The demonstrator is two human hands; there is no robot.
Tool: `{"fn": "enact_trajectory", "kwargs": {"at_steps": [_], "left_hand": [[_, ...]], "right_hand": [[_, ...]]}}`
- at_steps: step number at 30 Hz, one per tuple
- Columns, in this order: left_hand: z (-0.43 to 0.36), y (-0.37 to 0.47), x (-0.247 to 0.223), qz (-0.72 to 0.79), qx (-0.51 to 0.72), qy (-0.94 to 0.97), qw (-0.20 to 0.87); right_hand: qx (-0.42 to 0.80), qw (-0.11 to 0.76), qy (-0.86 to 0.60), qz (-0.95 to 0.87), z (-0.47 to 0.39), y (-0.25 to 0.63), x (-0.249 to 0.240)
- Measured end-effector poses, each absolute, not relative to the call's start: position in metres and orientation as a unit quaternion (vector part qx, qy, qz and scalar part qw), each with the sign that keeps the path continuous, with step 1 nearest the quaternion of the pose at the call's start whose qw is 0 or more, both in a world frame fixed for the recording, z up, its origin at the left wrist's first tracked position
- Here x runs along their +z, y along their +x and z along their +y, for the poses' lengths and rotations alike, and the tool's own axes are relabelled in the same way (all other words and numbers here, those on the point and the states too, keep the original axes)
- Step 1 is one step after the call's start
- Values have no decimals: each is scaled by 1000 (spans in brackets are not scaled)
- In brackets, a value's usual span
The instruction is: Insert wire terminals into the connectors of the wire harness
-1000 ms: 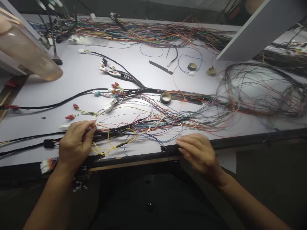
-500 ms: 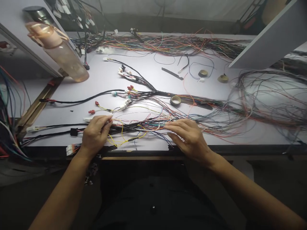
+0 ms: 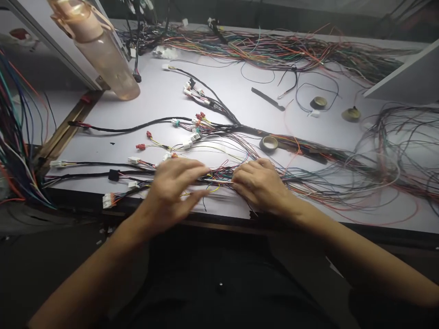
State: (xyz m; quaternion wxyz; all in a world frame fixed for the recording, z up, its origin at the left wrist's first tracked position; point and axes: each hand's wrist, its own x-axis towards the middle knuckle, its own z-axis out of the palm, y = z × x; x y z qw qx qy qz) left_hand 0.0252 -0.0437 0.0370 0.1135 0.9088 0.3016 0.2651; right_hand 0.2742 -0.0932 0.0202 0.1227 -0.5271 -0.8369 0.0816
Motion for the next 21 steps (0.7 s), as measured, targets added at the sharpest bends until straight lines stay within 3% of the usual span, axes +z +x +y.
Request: {"fn": "enact_trajectory", "kwargs": {"at_steps": [8,14,21], "left_hand": [[-32,60,1,302,194,919,164],[-20,56,15,306,194,900,241],[-11,57,18,310,181,892,274]], "right_hand": [[185,126,-527,-820,-84,282,26],[65,81,-529,-842,-84,277,32],[71,155,-555,-814,-81,276,27]]}}
